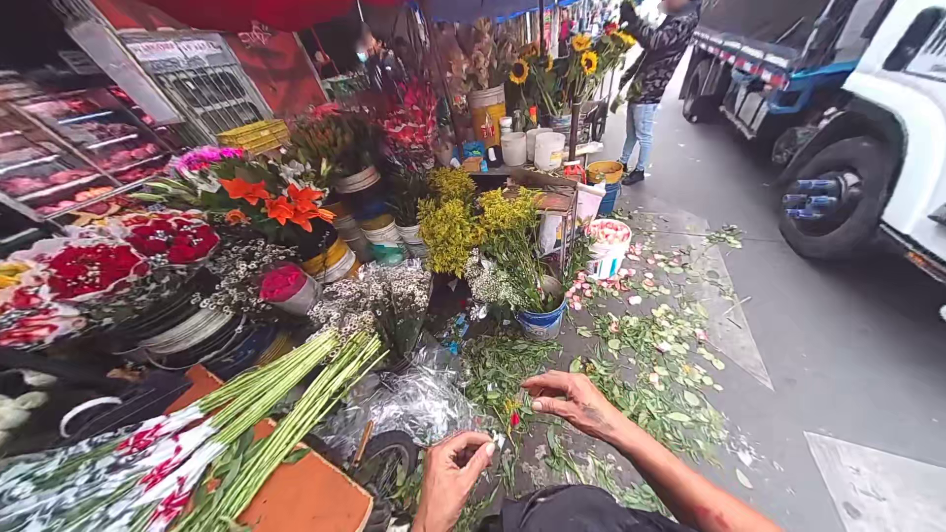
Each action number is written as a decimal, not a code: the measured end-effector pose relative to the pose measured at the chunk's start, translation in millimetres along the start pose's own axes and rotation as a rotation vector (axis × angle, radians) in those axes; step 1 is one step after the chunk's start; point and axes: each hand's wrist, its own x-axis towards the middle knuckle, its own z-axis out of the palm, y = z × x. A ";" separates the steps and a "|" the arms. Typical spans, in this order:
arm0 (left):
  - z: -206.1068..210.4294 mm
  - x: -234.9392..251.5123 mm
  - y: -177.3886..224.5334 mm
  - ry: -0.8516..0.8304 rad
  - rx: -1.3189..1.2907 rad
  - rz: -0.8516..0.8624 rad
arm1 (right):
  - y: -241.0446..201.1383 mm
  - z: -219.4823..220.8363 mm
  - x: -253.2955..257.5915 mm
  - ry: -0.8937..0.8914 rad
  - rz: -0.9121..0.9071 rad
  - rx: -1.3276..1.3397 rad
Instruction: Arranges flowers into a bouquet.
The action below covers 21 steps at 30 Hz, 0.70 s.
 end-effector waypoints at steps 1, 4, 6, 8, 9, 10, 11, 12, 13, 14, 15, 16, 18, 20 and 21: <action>4.7 1.5 1.2 -0.026 0.021 0.027 | -15.7 6.1 4.5 -0.109 -0.021 0.117; 9.0 -0.5 4.3 -0.074 0.092 0.073 | -33.0 30.3 11.0 -0.227 -0.134 0.224; 5.9 -3.7 4.3 -0.073 0.139 0.074 | -29.3 38.2 11.8 -0.193 -0.178 0.227; 2.9 -6.1 3.7 -0.071 0.181 0.067 | -22.3 38.2 11.2 -0.194 -0.183 0.203; 1.6 -7.8 3.0 -0.070 0.196 0.058 | -18.3 37.8 10.0 -0.216 -0.185 0.185; 0.5 -9.5 2.3 -0.067 0.199 0.050 | -14.5 38.2 8.7 -0.246 -0.183 0.184; -0.6 -11.0 2.4 -0.064 0.189 0.043 | -11.4 39.2 7.6 -0.280 -0.179 0.203; -1.7 -12.3 3.5 -0.063 0.173 0.037 | -9.2 41.0 6.9 -0.308 -0.181 0.230; -2.4 -13.7 4.6 -0.066 0.156 0.032 | -7.1 44.1 6.3 -0.313 -0.199 0.252; -2.8 -15.3 4.9 -0.072 0.140 0.027 | -5.3 48.0 5.4 -0.296 -0.222 0.274; -3.4 -17.3 4.8 -0.081 0.129 0.020 | -4.3 51.3 4.7 -0.280 -0.242 0.283; -4.3 -19.1 4.5 -0.090 0.127 0.015 | -3.5 52.9 4.9 -0.274 -0.255 0.281; -7.3 -22.2 2.9 -0.121 0.141 -0.011 | -1.1 52.3 6.2 -0.265 -0.252 0.272; -9.7 -25.4 -0.5 -0.167 0.163 -0.068 | -0.7 51.3 5.7 -0.244 -0.207 0.269; -9.1 -27.1 -2.1 -0.176 0.173 -0.105 | -2.2 51.9 4.5 -0.234 -0.178 0.263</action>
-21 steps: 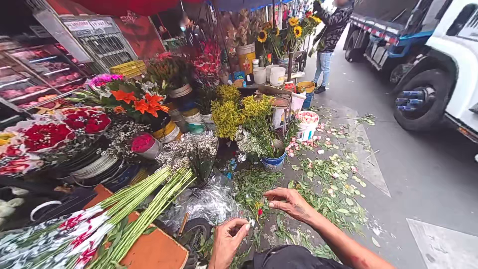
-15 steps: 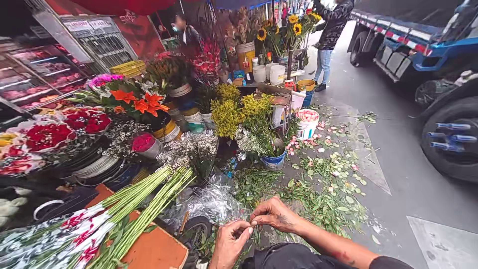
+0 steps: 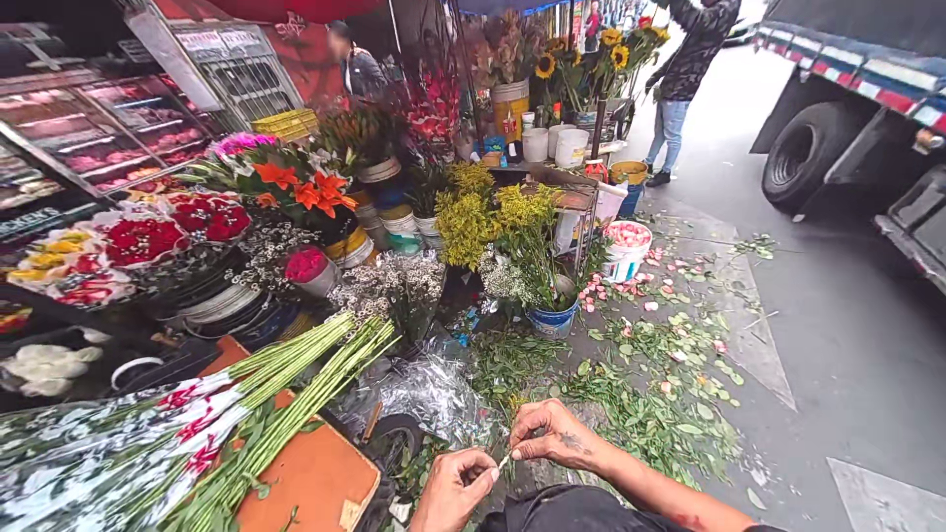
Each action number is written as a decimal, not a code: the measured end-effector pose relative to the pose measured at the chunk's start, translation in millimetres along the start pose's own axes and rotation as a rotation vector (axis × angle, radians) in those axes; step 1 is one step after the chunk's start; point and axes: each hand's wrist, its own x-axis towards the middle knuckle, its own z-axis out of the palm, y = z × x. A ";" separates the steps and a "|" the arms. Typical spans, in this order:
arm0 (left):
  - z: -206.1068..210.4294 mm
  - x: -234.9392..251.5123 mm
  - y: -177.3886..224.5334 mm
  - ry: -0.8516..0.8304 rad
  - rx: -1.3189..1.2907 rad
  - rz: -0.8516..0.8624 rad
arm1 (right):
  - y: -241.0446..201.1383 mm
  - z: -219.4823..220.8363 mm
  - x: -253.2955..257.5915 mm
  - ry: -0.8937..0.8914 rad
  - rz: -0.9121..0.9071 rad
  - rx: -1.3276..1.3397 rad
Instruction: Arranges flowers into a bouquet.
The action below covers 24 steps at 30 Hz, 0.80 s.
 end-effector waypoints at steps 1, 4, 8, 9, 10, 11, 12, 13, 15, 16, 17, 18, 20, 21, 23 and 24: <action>3.0 -1.6 0.0 0.019 0.006 -0.035 | -2.2 2.6 -0.6 0.012 0.027 -0.011; 13.4 -3.3 9.0 0.110 0.123 -0.061 | -6.7 15.0 -1.3 0.027 0.025 -0.121; 21.7 -5.7 5.2 0.240 0.137 0.076 | -4.2 28.9 -3.5 0.028 -0.103 -0.211; 22.5 -7.2 4.0 0.259 0.127 0.093 | -4.7 29.2 -4.6 0.038 -0.096 -0.207; 21.9 -8.9 3.5 0.258 0.123 0.099 | -5.1 28.4 -5.6 0.049 -0.080 -0.186; 20.6 -10.6 3.1 0.243 0.131 0.105 | -4.6 27.9 -6.7 0.057 -0.063 -0.149; 19.4 -12.1 3.1 0.209 0.146 0.109 | -3.9 28.5 -8.2 0.060 -0.045 -0.112; 19.5 -13.5 4.0 0.167 0.162 0.114 | -3.3 30.8 -9.8 0.068 -0.034 -0.087; 22.0 -15.6 6.3 0.083 0.214 0.101 | -3.0 37.4 -12.5 0.096 -0.012 -0.061; 23.1 -16.1 5.7 0.054 0.239 0.079 | -3.5 39.8 -12.8 0.104 0.009 -0.048; 23.5 -16.5 3.7 0.041 0.240 0.054 | -4.5 40.5 -12.5 0.092 0.044 -0.025; 22.8 -16.7 0.8 0.039 0.218 0.027 | -5.2 39.9 -11.5 0.064 0.083 0.009; 19.6 -17.6 -7.6 0.050 0.123 -0.013 | -4.0 37.1 -10.5 -0.016 0.142 0.137; 17.8 -18.2 -11.5 0.056 0.053 -0.030 | -2.1 36.0 -10.5 -0.056 0.166 0.258; 15.4 -19.9 -16.3 0.094 -0.109 -0.065 | 5.6 35.6 -10.2 -0.112 0.164 0.582; 16.1 -21.1 -16.1 0.156 -0.148 -0.084 | 9.7 35.0 -9.7 -0.157 0.130 0.722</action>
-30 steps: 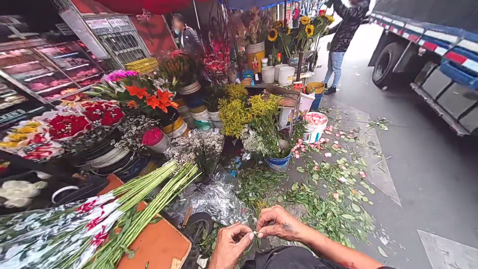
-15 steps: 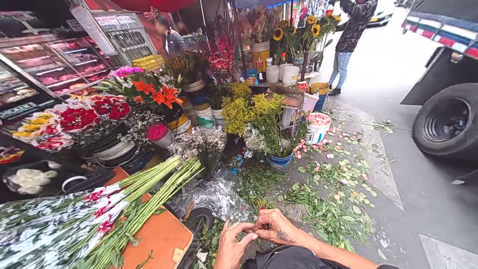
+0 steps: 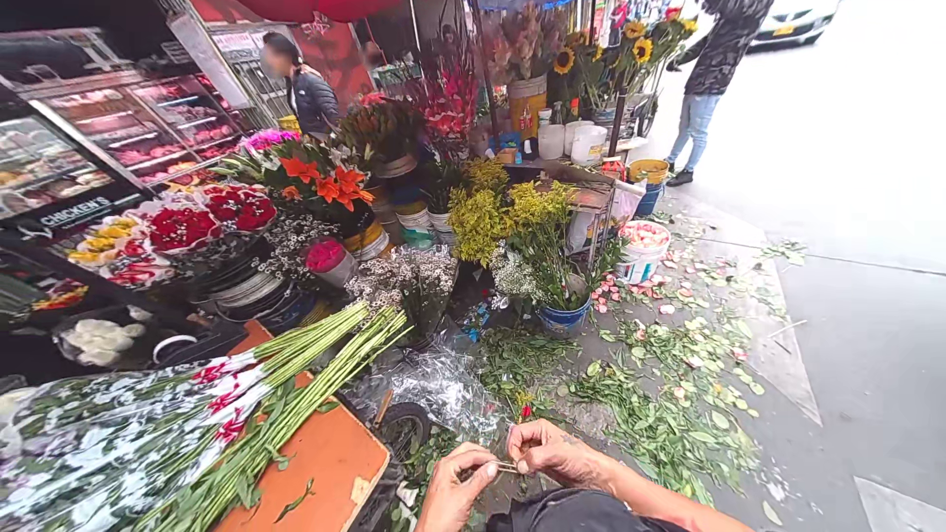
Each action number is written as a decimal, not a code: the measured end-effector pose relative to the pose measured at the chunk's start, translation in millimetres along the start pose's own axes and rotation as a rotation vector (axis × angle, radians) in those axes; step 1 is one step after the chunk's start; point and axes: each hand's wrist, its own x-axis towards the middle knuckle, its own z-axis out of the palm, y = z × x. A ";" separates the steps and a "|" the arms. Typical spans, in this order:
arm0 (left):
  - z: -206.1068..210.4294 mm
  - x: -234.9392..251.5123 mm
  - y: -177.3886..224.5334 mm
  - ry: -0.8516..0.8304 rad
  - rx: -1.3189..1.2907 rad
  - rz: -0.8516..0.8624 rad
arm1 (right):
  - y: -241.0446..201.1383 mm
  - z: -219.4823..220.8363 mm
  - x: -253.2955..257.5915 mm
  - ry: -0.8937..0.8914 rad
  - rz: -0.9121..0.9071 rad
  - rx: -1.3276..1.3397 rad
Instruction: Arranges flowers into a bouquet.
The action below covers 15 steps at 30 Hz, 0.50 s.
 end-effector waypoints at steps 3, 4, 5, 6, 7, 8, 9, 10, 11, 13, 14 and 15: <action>11.2 -2.7 5.0 0.306 0.166 0.016 | 3.5 -5.9 2.9 -0.120 -0.064 0.174; 15.7 -1.9 6.3 0.386 0.256 0.031 | 4.9 -6.6 3.7 -0.143 -0.062 0.208; 19.2 -0.6 5.7 0.428 0.318 0.031 | 6.2 -7.6 4.4 -0.159 -0.047 0.227; 20.9 1.0 4.0 0.442 0.361 0.021 | 8.2 -9.0 5.6 -0.167 -0.023 0.220; 22.0 2.3 1.7 0.455 0.393 0.014 | 10.4 -10.5 6.5 -0.176 0.012 0.196; 22.8 3.0 -0.5 0.485 0.423 0.020 | 12.0 -11.6 6.5 -0.180 0.065 0.165; 22.4 4.9 -1.8 0.541 0.454 0.042 | 13.1 -12.9 6.5 -0.182 0.128 0.139; 20.1 7.6 -2.5 0.612 0.475 0.069 | 14.1 -14.4 6.7 -0.192 0.196 0.114; 16.2 10.6 -3.4 0.683 0.490 0.086 | 13.2 -16.1 6.8 -0.223 0.255 0.062; 7.3 14.5 -9.3 0.769 0.487 0.068 | 4.5 -18.3 7.9 -0.343 0.259 -0.068; 3.5 15.2 -14.2 0.754 0.468 0.033 | -2.3 -19.2 10.9 -0.402 0.199 -0.120; 1.4 15.0 -18.6 0.684 0.433 -0.020 | -11.0 -21.1 16.4 -0.463 0.130 -0.144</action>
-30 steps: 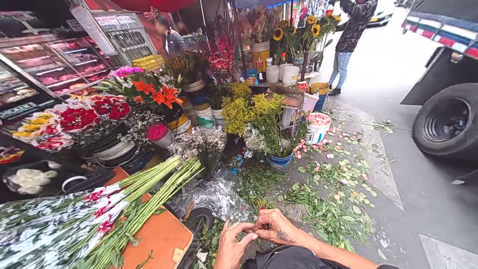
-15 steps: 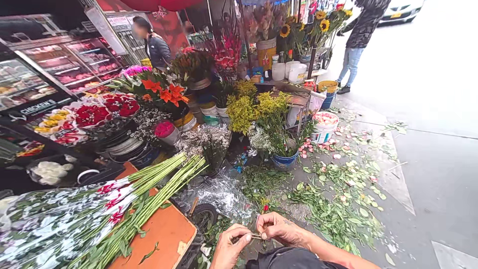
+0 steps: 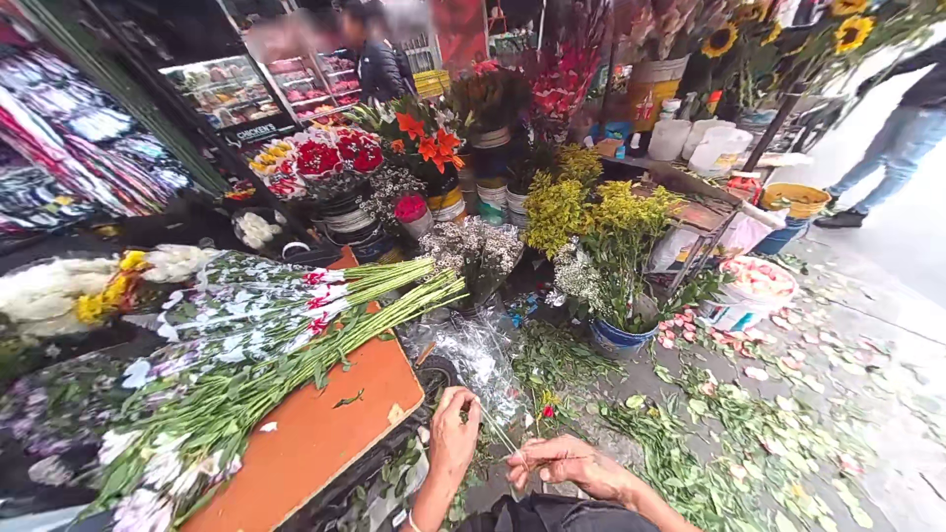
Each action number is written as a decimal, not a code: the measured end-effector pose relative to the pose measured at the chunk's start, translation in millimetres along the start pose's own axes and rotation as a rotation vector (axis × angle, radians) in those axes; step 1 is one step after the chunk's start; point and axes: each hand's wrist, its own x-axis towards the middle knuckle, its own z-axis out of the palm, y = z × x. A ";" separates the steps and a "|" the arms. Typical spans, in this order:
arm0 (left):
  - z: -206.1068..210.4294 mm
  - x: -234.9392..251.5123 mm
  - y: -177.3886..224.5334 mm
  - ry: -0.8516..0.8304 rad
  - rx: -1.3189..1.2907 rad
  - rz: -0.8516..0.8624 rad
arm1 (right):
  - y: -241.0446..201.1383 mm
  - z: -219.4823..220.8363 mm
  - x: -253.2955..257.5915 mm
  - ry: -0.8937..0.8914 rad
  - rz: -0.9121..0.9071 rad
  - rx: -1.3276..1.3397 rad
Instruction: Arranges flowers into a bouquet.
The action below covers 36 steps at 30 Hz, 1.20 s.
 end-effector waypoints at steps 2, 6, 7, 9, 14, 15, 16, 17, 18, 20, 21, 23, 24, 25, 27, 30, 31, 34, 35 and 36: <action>2.5 -3.3 -1.4 -0.256 -0.037 -0.092 | -13.1 -5.5 12.0 -0.016 -0.087 0.008; 13.7 -22.6 21.7 -0.623 -0.054 -0.150 | -16.9 -2.1 50.4 -0.028 0.092 0.246; 14.2 -26.9 20.5 -0.658 -0.064 -0.118 | -14.8 -1.6 60.5 -0.097 0.157 0.233; 2.5 -29.0 13.7 -0.729 -0.164 -0.103 | -8.7 -0.3 76.3 -0.209 0.225 0.195; -41.0 -55.3 -12.0 -0.558 -0.907 -0.587 | 22.6 28.0 113.9 -0.104 -0.061 0.340; -50.6 -60.9 -20.5 -0.521 -0.941 -0.642 | 26.2 34.4 126.4 -0.050 -0.093 0.305; -59.8 -68.3 -32.1 -0.485 -0.937 -0.657 | 31.7 39.1 139.6 -0.017 -0.108 0.239; -69.8 -77.0 -44.8 -0.440 -0.934 -0.665 | 39.5 43.3 152.9 0.005 -0.126 0.109; -81.6 -85.7 -58.1 -0.388 -0.938 -0.672 | 47.4 46.4 166.2 0.001 -0.148 -0.040; -109.4 -102.3 -83.8 -0.269 -0.972 -0.701 | 49.4 48.4 188.0 -0.105 -0.140 -0.326; -124.3 -113.0 -95.5 -0.212 -0.991 -0.722 | 45.5 50.4 195.6 -0.150 -0.101 -0.436; -152.5 -135.7 -118.5 -0.099 -1.029 -0.755 | 41.7 56.4 215.2 -0.118 -0.004 -0.612; -166.0 -146.6 -130.3 -0.044 -1.053 -0.771 | 42.1 58.4 229.2 -0.087 0.024 -0.689; -179.2 -156.8 -141.9 0.007 -1.076 -0.789 | 42.6 58.6 244.6 -0.072 0.031 -0.759; -202.0 -173.7 -162.1 0.091 -1.093 -0.818 | 39.3 56.3 277.9 -0.073 0.009 -0.872; -225.0 -185.1 -190.1 0.101 -1.064 -0.819 | 26.2 47.3 333.9 -0.090 -0.053 -1.013; -229.8 -184.4 -196.6 0.091 -1.053 -0.819 | 24.3 42.2 354.1 -0.094 -0.086 -1.045; -241.3 -164.6 -206.7 0.062 -1.023 -0.810 | 22.7 21.4 426.3 -0.106 -0.166 -1.094; -243.1 -153.3 -208.0 0.040 -1.017 -0.789 | 23.1 11.0 453.9 -0.127 -0.176 -1.112; -244.1 -140.9 -208.4 0.016 -1.010 -0.766 | 25.3 -0.7 482.9 -0.156 -0.175 -1.136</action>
